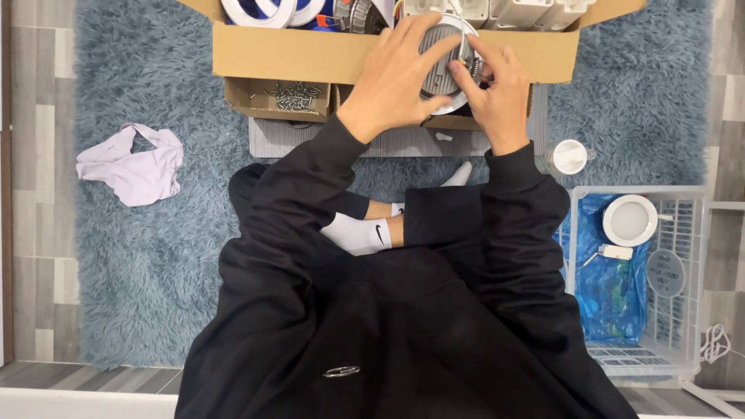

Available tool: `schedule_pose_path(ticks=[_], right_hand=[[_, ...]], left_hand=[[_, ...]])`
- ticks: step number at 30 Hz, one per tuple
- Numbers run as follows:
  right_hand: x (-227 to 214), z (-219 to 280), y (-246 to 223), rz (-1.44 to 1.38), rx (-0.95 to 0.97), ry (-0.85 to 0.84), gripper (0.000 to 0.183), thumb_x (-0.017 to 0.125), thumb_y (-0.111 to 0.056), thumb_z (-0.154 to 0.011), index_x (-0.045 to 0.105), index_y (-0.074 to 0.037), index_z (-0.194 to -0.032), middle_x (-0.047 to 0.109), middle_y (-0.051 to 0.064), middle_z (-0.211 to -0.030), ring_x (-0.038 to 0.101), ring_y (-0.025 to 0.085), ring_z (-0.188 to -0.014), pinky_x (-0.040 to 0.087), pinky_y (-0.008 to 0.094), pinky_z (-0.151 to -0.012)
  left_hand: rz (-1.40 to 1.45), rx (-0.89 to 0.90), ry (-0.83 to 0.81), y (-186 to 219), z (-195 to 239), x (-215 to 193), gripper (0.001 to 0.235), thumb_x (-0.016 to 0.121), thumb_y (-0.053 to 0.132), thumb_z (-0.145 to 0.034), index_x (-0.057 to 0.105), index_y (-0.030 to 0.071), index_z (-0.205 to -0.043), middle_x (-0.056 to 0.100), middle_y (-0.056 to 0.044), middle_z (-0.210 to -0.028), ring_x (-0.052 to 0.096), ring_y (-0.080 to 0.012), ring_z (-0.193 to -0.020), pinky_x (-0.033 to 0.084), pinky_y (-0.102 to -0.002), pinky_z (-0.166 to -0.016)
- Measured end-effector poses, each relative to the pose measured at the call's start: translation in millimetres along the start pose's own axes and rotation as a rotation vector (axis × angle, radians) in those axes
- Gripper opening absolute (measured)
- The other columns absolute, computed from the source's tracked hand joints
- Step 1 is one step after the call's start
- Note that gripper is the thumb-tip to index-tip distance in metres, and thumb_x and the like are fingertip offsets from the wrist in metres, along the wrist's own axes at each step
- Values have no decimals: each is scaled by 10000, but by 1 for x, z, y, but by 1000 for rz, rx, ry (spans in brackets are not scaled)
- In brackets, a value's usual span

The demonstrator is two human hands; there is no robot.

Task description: The person is sitting on the floor and assembling recessed LED light fixtures by snapping the outer rings and diffusers onto the main light units.

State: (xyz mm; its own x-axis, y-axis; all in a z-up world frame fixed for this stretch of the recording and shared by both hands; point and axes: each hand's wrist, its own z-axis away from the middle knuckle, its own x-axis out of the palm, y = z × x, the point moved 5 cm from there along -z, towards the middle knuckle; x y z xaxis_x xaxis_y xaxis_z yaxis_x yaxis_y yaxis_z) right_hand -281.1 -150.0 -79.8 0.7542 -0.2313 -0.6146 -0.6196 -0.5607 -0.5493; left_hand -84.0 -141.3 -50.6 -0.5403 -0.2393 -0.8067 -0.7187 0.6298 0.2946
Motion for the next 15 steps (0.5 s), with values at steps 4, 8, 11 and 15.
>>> schedule_pose_path(ticks=[4,8,11,15], right_hand=[[-3,-4,-7,-51,23,1,356,940,-173,-1042,803,-9,-1327,477,70,-946,511,176,-797,463,296,-662],[-3,-5,-7,-57,50,-18,379,912,-227,-1062,775,-13,-1342,478,109,-1027,566,226,-879,506,323,-692],[-8,-3,-18,-31,34,-24,394,886,-231,-1079,722,-35,-1380,482,155,-1158,611,293,-1005,560,375,-792],[-30,3,-36,-91,-5,30,473,953,-87,-1067,699,-22,-1461,375,129,-1588,696,238,-943,582,310,-743]], left_hand=[[-31,-50,-108,-12,-4,28,1023,1067,501,-768,536,149,-1569,438,-179,-1639,491,-355,-1487,407,-460,-1196],[-10,-25,2,-14,-10,30,905,1047,421,-692,588,171,-1431,533,-104,-1487,583,-315,-1300,505,-424,-1039],[28,-10,42,-8,-8,25,854,1037,412,-688,601,168,-1381,558,-97,-1452,595,-317,-1276,508,-433,-1023],[115,33,92,16,-6,-4,849,1036,369,-750,608,132,-1444,514,-101,-1542,581,-329,-1368,522,-449,-1127]])
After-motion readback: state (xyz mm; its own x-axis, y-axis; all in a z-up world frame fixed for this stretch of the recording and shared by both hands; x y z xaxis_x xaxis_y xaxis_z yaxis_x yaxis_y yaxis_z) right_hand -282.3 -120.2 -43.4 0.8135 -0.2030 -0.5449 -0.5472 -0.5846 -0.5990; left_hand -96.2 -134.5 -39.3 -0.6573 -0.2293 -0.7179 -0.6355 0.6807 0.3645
